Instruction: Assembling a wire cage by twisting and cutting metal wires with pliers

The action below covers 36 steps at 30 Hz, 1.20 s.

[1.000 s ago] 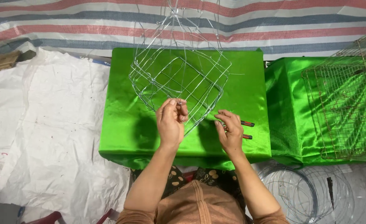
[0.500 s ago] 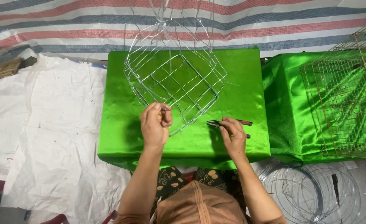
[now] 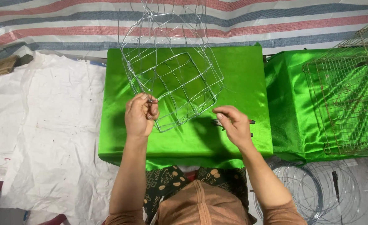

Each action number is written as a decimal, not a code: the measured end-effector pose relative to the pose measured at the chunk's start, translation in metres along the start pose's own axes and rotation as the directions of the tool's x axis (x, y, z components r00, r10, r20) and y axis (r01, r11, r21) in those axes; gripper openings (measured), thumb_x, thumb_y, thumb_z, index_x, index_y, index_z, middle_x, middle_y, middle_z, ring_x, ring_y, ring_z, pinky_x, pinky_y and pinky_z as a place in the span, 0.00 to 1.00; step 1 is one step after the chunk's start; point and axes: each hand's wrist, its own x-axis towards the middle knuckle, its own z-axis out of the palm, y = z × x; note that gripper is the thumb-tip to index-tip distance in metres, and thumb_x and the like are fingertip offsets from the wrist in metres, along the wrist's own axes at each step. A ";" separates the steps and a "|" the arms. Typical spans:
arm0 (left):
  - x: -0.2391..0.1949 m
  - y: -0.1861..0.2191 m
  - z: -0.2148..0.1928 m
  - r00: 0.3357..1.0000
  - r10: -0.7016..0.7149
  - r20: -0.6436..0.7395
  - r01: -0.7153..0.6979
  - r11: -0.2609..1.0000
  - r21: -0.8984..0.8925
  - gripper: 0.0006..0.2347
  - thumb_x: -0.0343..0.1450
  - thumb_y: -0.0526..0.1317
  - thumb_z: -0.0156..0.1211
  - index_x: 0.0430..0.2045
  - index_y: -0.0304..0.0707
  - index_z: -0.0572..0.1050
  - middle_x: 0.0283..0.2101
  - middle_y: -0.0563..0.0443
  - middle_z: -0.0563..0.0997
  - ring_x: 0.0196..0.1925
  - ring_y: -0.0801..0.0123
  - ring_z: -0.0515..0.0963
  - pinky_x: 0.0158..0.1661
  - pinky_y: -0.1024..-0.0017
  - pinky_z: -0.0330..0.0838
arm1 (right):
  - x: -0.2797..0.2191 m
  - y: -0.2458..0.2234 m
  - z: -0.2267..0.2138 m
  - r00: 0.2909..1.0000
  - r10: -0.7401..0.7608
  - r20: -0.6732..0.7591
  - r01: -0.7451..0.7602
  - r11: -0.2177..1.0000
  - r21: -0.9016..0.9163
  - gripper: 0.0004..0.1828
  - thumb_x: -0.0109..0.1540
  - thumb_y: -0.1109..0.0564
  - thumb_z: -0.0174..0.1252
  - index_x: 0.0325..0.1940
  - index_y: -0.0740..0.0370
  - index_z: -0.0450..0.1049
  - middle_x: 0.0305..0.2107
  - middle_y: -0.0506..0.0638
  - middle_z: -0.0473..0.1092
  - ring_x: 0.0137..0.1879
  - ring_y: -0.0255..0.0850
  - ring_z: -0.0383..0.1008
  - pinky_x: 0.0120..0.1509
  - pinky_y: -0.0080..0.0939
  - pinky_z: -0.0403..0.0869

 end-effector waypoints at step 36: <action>0.000 -0.001 -0.005 0.999 0.044 0.022 -0.046 0.995 0.088 0.11 0.74 0.35 0.47 0.26 0.27 0.76 0.11 0.45 0.67 0.12 0.78 0.57 0.14 0.82 0.55 | 0.089 -0.090 0.040 0.977 -0.209 0.038 0.211 0.934 -0.288 0.17 0.63 0.73 0.59 0.54 0.63 0.77 0.39 0.60 0.79 0.41 0.55 0.81 0.47 0.53 0.82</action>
